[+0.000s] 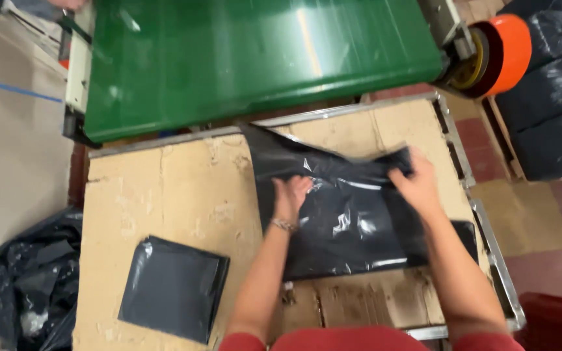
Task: Folding plastic bags and placing them into a crate
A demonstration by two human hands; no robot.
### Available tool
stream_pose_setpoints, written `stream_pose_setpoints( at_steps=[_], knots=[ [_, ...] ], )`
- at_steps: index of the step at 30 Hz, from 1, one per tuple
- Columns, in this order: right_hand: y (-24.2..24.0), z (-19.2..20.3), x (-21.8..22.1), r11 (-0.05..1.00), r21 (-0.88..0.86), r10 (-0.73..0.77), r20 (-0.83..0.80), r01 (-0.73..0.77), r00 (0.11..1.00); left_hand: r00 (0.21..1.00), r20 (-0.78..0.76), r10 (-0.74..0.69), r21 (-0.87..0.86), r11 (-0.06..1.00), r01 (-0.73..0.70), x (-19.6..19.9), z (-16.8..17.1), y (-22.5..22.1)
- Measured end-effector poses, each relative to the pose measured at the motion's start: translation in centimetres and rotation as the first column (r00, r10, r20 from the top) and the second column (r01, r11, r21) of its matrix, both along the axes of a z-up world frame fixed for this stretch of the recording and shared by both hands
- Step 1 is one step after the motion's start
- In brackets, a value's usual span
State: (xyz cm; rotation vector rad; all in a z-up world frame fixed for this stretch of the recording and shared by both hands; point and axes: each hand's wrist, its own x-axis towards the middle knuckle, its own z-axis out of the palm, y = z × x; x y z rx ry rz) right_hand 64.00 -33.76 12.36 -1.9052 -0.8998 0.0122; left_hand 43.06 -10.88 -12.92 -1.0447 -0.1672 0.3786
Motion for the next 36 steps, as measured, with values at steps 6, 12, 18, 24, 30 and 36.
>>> stream_pose_setpoints(
  at_steps=[6,12,18,24,30,36],
  knots=[
    [-13.5,-4.2,-4.5,0.992,-0.061,0.103,-0.07,-0.107,0.992,0.93,-0.364,-0.05,0.835,0.425,0.349,-7.4,1.9,7.5],
    [-16.8,-11.8,-5.0,0.711,-0.667,0.055,0.37,0.224,0.927,0.184,-0.787,0.589,0.405,0.269,0.874,-9.4,-0.8,7.9],
    [-15.1,-8.4,-11.1,0.337,-0.831,0.36,0.549,0.443,0.755,0.285,0.22,0.933,-0.323,-0.206,0.924,-15.9,13.6,-3.9],
    [-6.3,-9.6,-22.9,0.74,-0.615,0.581,0.377,-0.274,0.721,0.75,0.627,0.209,-0.677,-0.331,0.658,-20.1,6.4,-9.9],
    [-9.3,-14.9,-28.0,0.795,-0.522,0.554,0.419,-0.309,0.719,0.763,0.618,0.192,-0.384,-0.773,0.505,-19.3,9.0,-15.3],
    [-18.3,-17.0,-28.0,0.831,-0.151,0.528,-0.089,-0.536,0.844,0.963,-0.022,0.269,-0.151,-0.953,0.262,-12.1,14.4,-10.5]
  ],
)
